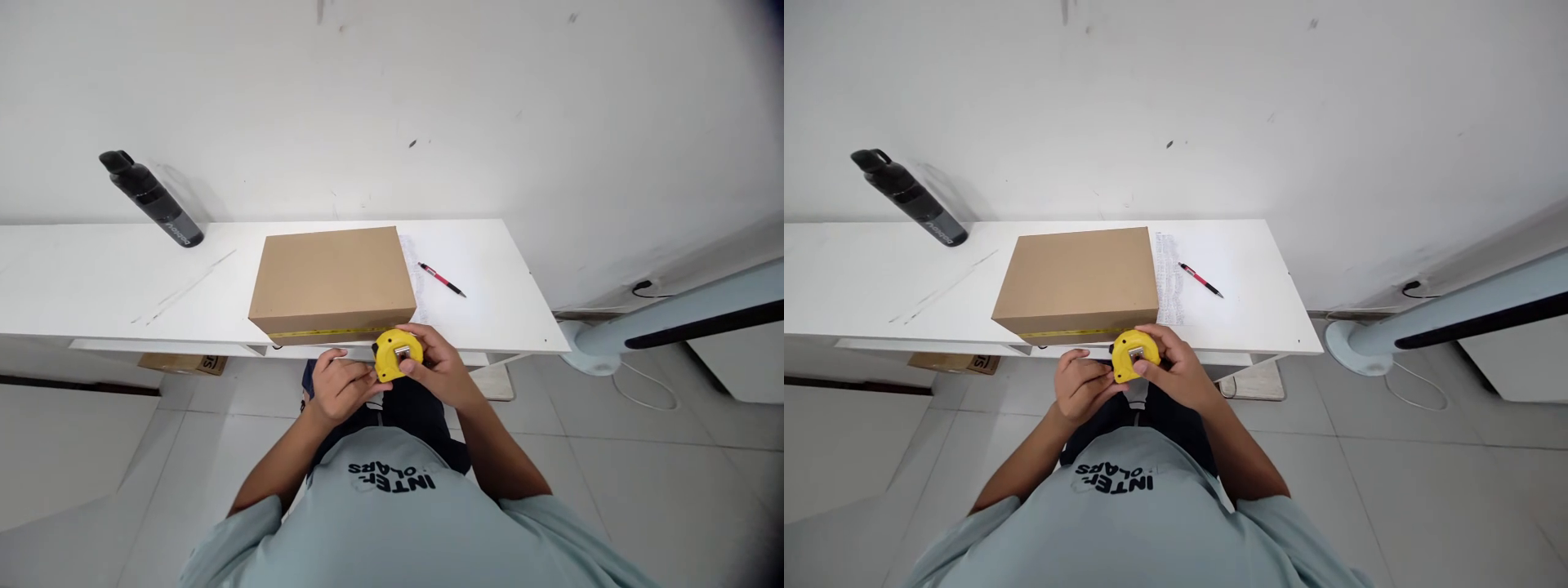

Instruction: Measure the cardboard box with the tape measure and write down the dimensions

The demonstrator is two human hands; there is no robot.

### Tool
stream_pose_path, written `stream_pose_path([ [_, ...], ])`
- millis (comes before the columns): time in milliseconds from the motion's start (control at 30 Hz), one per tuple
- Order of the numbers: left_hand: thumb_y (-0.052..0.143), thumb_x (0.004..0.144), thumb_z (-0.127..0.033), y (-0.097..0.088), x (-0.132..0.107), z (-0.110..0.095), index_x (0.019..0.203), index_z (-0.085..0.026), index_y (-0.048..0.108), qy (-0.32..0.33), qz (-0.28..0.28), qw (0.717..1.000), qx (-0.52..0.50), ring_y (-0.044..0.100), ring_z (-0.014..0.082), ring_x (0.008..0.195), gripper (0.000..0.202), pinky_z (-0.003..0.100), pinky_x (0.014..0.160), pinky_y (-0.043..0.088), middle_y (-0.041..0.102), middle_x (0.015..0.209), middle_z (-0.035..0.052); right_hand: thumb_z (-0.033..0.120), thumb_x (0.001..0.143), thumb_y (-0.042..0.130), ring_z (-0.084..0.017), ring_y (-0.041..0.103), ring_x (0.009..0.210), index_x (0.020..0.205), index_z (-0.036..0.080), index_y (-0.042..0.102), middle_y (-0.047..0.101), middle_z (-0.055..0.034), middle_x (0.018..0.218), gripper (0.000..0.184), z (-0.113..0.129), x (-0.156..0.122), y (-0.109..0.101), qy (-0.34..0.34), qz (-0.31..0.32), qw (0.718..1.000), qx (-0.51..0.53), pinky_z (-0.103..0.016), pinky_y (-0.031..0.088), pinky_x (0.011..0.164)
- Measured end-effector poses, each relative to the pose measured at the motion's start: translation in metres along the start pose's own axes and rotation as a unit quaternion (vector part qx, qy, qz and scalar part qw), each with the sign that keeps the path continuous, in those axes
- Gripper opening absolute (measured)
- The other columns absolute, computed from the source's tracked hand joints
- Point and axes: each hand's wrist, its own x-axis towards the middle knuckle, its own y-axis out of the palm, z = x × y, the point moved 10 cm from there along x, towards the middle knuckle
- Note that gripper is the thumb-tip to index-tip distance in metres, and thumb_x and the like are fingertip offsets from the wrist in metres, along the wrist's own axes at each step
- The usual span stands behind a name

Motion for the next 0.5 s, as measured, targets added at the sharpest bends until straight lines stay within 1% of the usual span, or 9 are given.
stream_pose_path([
  [67, 0.084, 0.088, -0.032, 0.007, -0.008, 0.005, 0.107, -0.023, 0.067, -0.019, 0.002, 1.0, 0.011, 0.072, 0.0128, 0.072, 0.028, 0.037, 0.095, 0.053, 0.078, 0.086, -0.0013, 0.052, 0.087, 0.08, -0.02, 0.074, 0.094, 0.129, 0.026, 0.06, 0.078, -0.0068, 0.108, 0.054, -0.004, 0.0, 0.001, 0.013, 0.008, 1.0, -0.001, -0.035, 0.061, 0.085],
  [100, 0.084, 0.088, -0.036, 0.009, -0.012, 0.008, 0.113, -0.026, 0.066, -0.032, 0.008, 0.999, 0.02, 0.072, 0.0141, 0.075, 0.033, 0.039, 0.097, 0.053, 0.078, 0.09, -0.0008, 0.052, 0.087, 0.08, -0.02, 0.074, 0.092, 0.13, 0.025, 0.06, 0.078, -0.0067, 0.107, 0.054, -0.007, 0.001, 0.0, 0.021, 0.01, 1.0, 0.0, -0.035, 0.061, 0.085],
  [167, 0.079, 0.089, -0.053, 0.009, -0.021, 0.016, 0.128, -0.032, 0.059, -0.056, 0.01, 0.998, 0.038, 0.074, 0.0183, 0.084, 0.049, 0.042, 0.099, 0.054, 0.078, 0.099, 0.0029, 0.051, 0.085, 0.082, -0.018, 0.073, 0.087, 0.133, 0.025, 0.058, 0.078, -0.0046, 0.101, 0.059, -0.015, 0.001, -0.003, 0.04, 0.009, 0.999, 0.012, -0.034, 0.059, 0.083],
  [233, 0.07, 0.09, -0.067, -0.003, -0.031, 0.027, 0.143, -0.035, 0.048, -0.087, -0.025, 0.994, 0.064, 0.073, 0.0232, 0.1, 0.066, 0.046, 0.1, 0.056, 0.074, 0.114, 0.0092, 0.048, 0.083, 0.084, -0.016, 0.071, 0.081, 0.139, 0.026, 0.053, 0.076, -0.001, 0.093, 0.068, -0.025, -0.001, -0.007, 0.058, 0.002, 0.998, 0.033, -0.033, 0.058, 0.08],
  [267, 0.066, 0.091, -0.07, -0.013, -0.038, 0.036, 0.149, -0.035, 0.042, -0.117, -0.055, 0.988, 0.081, 0.071, 0.0256, 0.112, 0.072, 0.048, 0.102, 0.056, 0.069, 0.124, 0.0128, 0.048, 0.082, 0.086, -0.016, 0.07, 0.079, 0.143, 0.027, 0.05, 0.075, 0.0004, 0.089, 0.073, -0.031, -0.003, -0.009, 0.066, -0.004, 0.997, 0.046, -0.032, 0.057, 0.079],
  [333, 0.062, 0.093, -0.068, -0.035, -0.059, 0.063, 0.158, -0.033, 0.031, -0.22, -0.109, 0.963, 0.113, 0.059, 0.0295, 0.135, 0.08, 0.05, 0.108, 0.054, 0.053, 0.147, 0.0191, 0.048, 0.08, 0.087, -0.016, 0.069, 0.078, 0.149, 0.028, 0.044, 0.074, 0.0019, 0.087, 0.084, -0.045, -0.008, -0.014, 0.081, -0.029, 0.994, 0.071, -0.032, 0.057, 0.078],
  [400, 0.059, 0.096, -0.066, -0.049, -0.091, 0.099, 0.162, -0.031, 0.023, -0.354, -0.134, 0.919, 0.112, 0.046, 0.0307, 0.15, 0.082, 0.05, 0.113, 0.051, 0.037, 0.161, 0.0219, 0.05, 0.078, 0.088, -0.017, 0.069, 0.079, 0.153, 0.028, 0.04, 0.074, 0.0024, 0.086, 0.092, -0.06, -0.014, -0.022, 0.1, -0.063, 0.988, 0.096, -0.032, 0.057, 0.078],
  [433, 0.055, 0.098, -0.066, -0.05, -0.109, 0.116, 0.162, -0.031, 0.021, -0.416, -0.132, 0.895, 0.092, 0.043, 0.0303, 0.152, 0.081, 0.049, 0.115, 0.05, 0.033, 0.164, 0.0222, 0.05, 0.076, 0.089, -0.016, 0.069, 0.078, 0.154, 0.028, 0.038, 0.074, 0.0026, 0.085, 0.095, -0.068, -0.017, -0.025, 0.113, -0.078, 0.985, 0.106, -0.032, 0.057, 0.076],
  [500, 0.048, 0.102, -0.065, -0.044, -0.14, 0.143, 0.16, -0.027, 0.027, -0.5, -0.107, 0.859, 0.031, 0.046, 0.0289, 0.15, 0.073, 0.047, 0.116, 0.048, 0.039, 0.161, 0.0222, 0.051, 0.074, 0.09, -0.015, 0.065, 0.073, 0.155, 0.025, 0.04, 0.071, 0.0033, 0.082, 0.098, -0.082, -0.022, -0.03, 0.144, -0.096, 0.977, 0.122, -0.027, 0.053, 0.068],
])
